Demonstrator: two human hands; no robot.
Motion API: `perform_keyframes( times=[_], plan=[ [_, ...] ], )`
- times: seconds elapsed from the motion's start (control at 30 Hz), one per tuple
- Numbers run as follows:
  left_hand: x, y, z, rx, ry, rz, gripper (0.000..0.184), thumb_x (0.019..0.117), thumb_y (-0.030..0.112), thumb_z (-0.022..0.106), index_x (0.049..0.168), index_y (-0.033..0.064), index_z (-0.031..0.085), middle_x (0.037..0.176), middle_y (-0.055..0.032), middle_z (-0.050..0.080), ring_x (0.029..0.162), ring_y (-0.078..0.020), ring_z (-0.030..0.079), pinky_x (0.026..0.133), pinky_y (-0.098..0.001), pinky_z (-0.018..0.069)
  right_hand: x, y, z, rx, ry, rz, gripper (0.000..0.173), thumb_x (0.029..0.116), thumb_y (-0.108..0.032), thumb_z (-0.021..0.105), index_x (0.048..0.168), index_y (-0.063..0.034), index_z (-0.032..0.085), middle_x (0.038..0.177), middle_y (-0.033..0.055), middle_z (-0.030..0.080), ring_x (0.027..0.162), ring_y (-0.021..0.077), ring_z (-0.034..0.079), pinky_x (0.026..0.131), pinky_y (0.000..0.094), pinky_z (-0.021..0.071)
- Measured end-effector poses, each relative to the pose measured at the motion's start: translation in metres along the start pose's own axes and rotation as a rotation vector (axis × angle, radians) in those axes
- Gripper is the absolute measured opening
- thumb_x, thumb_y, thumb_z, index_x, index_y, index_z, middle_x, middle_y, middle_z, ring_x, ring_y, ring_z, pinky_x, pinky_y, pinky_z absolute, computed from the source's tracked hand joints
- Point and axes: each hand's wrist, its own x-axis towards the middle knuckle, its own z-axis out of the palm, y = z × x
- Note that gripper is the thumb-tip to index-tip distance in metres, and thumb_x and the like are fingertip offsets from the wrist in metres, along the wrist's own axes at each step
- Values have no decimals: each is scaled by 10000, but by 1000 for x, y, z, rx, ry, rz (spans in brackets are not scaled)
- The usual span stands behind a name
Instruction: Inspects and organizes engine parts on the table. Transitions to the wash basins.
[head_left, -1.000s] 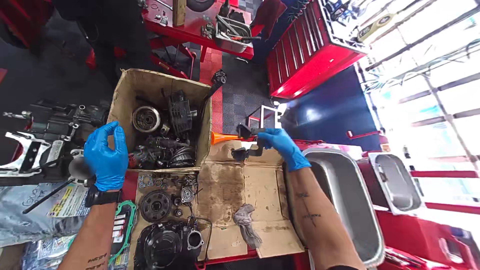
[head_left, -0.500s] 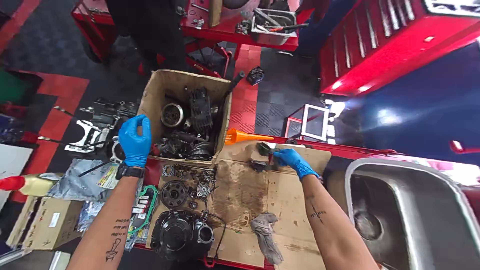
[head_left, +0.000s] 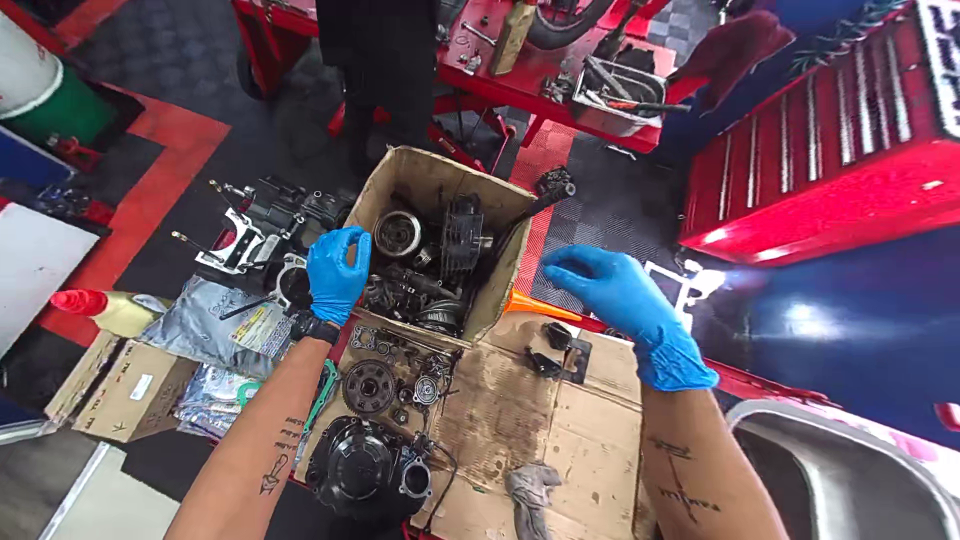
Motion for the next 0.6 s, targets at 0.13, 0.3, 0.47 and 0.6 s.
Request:
perform_keyframes(
  times=[0.13,0.3,0.47,0.6],
  plan=[
    [-1,-1,0,-12,-1,-1,364,1047,314,516,1162,54,742,1111,-122,751,1097,-300,695,979,-517,516,37,-40,27,-79,7,-68,259,1008,-359,631,1150,-168,732,996,26,750,893,153,711,827,470,568],
    [-1,-2,1,-33,-5,-14,374,1043,334,521,1161,58,743,1117,-122,749,1106,-297,692,996,-504,511,41,-54,83,64,194,-133,323,1035,-359,570,1170,-112,729,953,33,750,821,101,714,781,351,599],
    [-2,-2,2,-24,15,-9,356,1036,319,529,1143,58,747,1096,-124,751,1079,-300,698,965,-503,518,48,-23,117,211,341,-129,295,1043,-277,568,1109,-42,733,861,23,741,740,61,703,723,267,604],
    [-2,-2,3,-14,13,-17,363,1040,328,522,1151,64,746,1110,-119,749,1095,-294,692,984,-496,511,55,-5,132,78,467,-106,313,1033,-320,563,1048,-74,757,811,35,726,698,98,673,687,329,559]
  ],
)
